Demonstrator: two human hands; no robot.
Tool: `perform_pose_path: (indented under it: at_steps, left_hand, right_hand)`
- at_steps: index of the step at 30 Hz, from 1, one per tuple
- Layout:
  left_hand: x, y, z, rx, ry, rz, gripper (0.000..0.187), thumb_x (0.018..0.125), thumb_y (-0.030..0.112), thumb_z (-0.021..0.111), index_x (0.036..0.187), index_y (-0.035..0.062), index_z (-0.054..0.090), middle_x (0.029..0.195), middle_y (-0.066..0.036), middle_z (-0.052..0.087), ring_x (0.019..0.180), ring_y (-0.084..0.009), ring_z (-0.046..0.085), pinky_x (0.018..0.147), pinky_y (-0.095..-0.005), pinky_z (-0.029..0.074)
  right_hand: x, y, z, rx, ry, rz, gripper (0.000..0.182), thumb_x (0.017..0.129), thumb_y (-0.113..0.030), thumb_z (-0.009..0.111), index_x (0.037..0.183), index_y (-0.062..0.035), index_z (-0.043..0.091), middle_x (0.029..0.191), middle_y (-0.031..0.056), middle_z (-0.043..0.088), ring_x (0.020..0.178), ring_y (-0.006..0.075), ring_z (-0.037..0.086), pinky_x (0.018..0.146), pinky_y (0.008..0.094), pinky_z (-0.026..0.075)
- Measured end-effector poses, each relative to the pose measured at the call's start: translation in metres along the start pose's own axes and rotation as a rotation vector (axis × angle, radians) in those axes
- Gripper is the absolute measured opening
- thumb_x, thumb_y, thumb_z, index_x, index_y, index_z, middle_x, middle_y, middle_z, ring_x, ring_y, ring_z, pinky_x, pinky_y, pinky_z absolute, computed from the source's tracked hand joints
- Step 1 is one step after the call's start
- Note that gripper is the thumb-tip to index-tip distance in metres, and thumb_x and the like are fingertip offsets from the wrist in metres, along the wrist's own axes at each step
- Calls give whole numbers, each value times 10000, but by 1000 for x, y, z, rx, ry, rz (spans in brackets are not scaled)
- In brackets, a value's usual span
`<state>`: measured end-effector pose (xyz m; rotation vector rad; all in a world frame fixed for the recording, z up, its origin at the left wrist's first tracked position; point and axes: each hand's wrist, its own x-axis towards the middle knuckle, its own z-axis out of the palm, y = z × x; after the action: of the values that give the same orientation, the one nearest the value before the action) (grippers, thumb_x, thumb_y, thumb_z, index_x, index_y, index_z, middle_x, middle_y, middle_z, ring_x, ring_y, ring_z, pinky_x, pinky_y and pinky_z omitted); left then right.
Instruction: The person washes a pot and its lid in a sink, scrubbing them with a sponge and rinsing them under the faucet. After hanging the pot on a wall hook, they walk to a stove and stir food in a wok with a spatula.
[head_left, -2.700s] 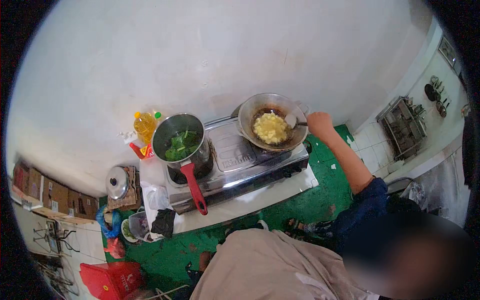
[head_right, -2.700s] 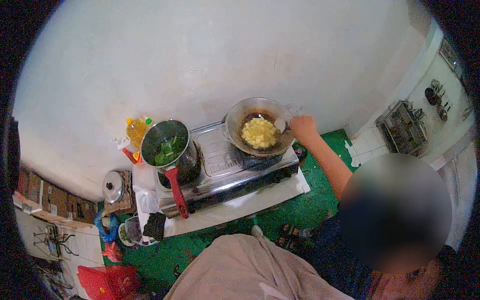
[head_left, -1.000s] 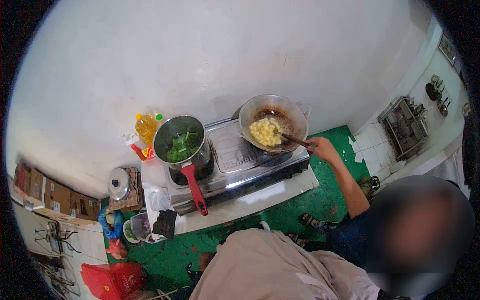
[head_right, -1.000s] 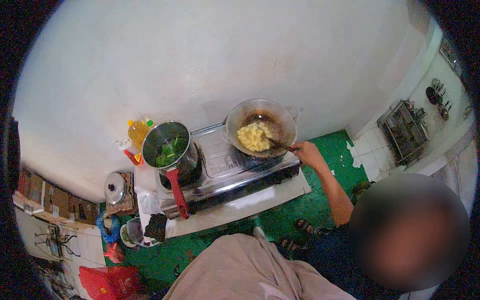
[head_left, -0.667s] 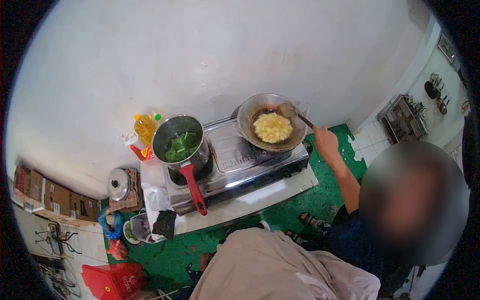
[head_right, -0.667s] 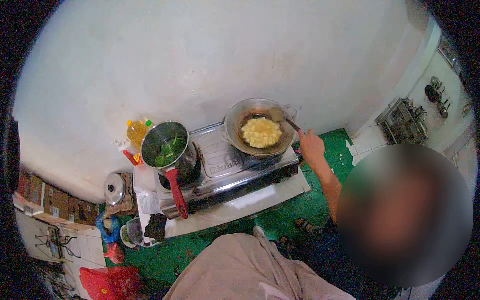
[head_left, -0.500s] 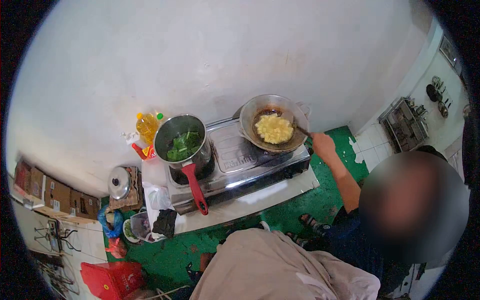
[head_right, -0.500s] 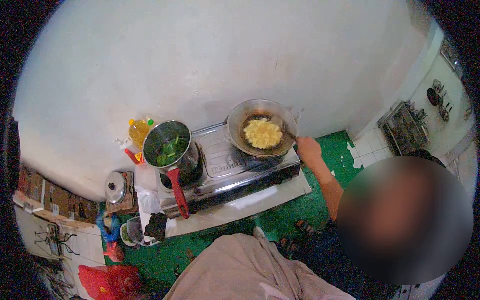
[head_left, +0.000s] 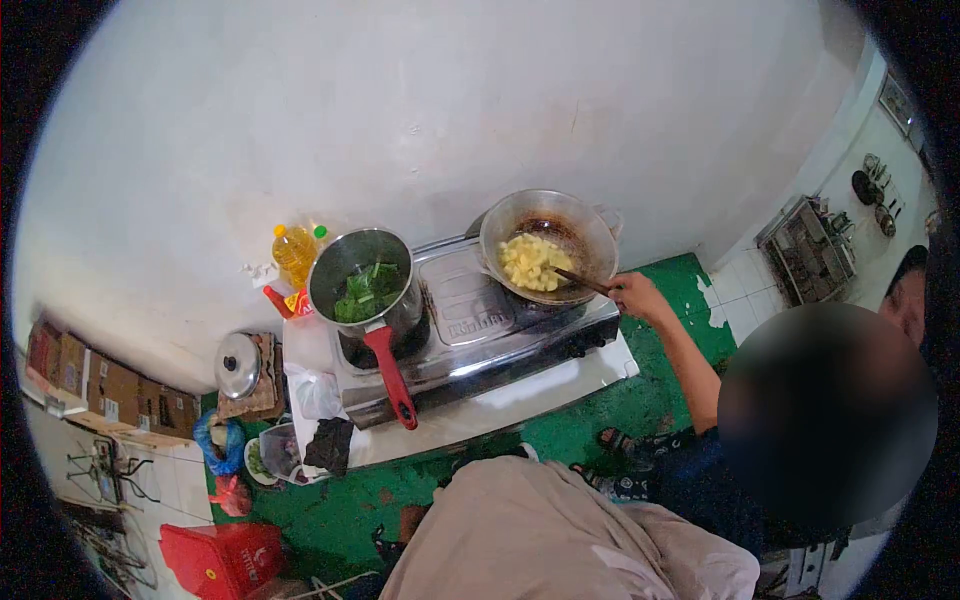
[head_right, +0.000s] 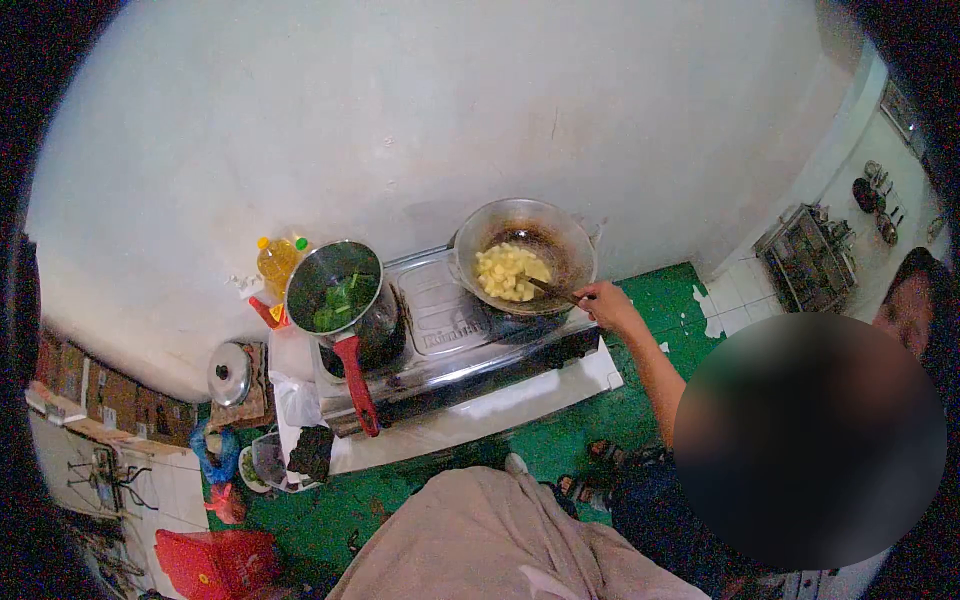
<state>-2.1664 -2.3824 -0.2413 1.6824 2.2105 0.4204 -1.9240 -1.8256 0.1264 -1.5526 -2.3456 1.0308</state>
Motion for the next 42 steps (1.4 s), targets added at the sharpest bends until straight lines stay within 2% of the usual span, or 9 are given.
perform_pose_path:
  at_steps: [4,7,10,16,19,27,34,40,42]
  left_hand:
    - [-4,-5,6,5,-4,-1,141,734,186,547,738,48,517,686,-181,500,622,-348,514,518,-451,399]
    - [-5,-7,8,8,-6,-1,141,733,186,548,735,48,517,684,-181,499,620,-347,514,516,-451,398]
    - [-2,-3,4,11,1,-9,141,733,185,548,732,48,516,681,-181,498,617,-346,514,514,-451,398]
    - [-7,-6,7,19,-2,-20,141,732,184,550,725,48,515,676,-182,496,612,-345,513,511,-450,397]
    - [-7,-6,8,24,-4,-15,141,731,184,550,722,48,515,673,-182,495,610,-344,513,510,-450,397]
    - [-8,0,1,36,-1,-14,141,730,183,552,713,48,514,667,-182,492,603,-343,512,505,-449,395]
    - [-11,-4,4,52,15,-29,142,729,182,553,706,48,513,661,-182,490,598,-341,511,501,-448,394]
    - [-11,1,3,58,5,-16,143,727,182,555,699,48,512,656,-183,488,593,-340,510,498,-447,394]
    - [-8,0,3,63,13,-17,143,727,181,555,697,48,512,654,-183,487,591,-339,510,497,-447,393]
  right_hand:
    - [-20,-7,-1,-441,271,-274,281,750,-114,595,1031,-120,611,715,119,597,650,270,595,543,368,464]
    - [-39,-24,2,-652,360,-210,305,740,-106,588,1040,-163,580,839,140,555,730,324,583,576,421,472]
    - [-56,-33,2,-763,429,-219,324,724,-66,568,1031,-170,553,868,120,497,724,300,583,570,414,482]
    - [-102,-62,-9,-972,411,-186,256,751,-97,524,993,-172,564,883,107,501,811,253,579,560,336,512]
    - [-104,-58,2,-1018,336,-175,242,748,-121,533,981,-173,575,892,97,501,845,248,567,557,315,516]
    - [-54,-29,50,-943,469,-241,238,760,-115,509,986,-164,567,945,104,504,853,252,553,563,321,515]
    - [-32,-38,34,-859,462,-222,333,756,-100,511,1080,-176,512,959,117,498,863,276,541,618,357,513]
    - [-11,-31,41,-967,619,-273,328,755,-115,515,1083,-117,504,946,113,509,867,258,532,610,344,501]
    - [-8,-21,54,-969,587,-261,320,751,-121,519,1071,-103,514,934,106,512,870,250,528,601,335,496]
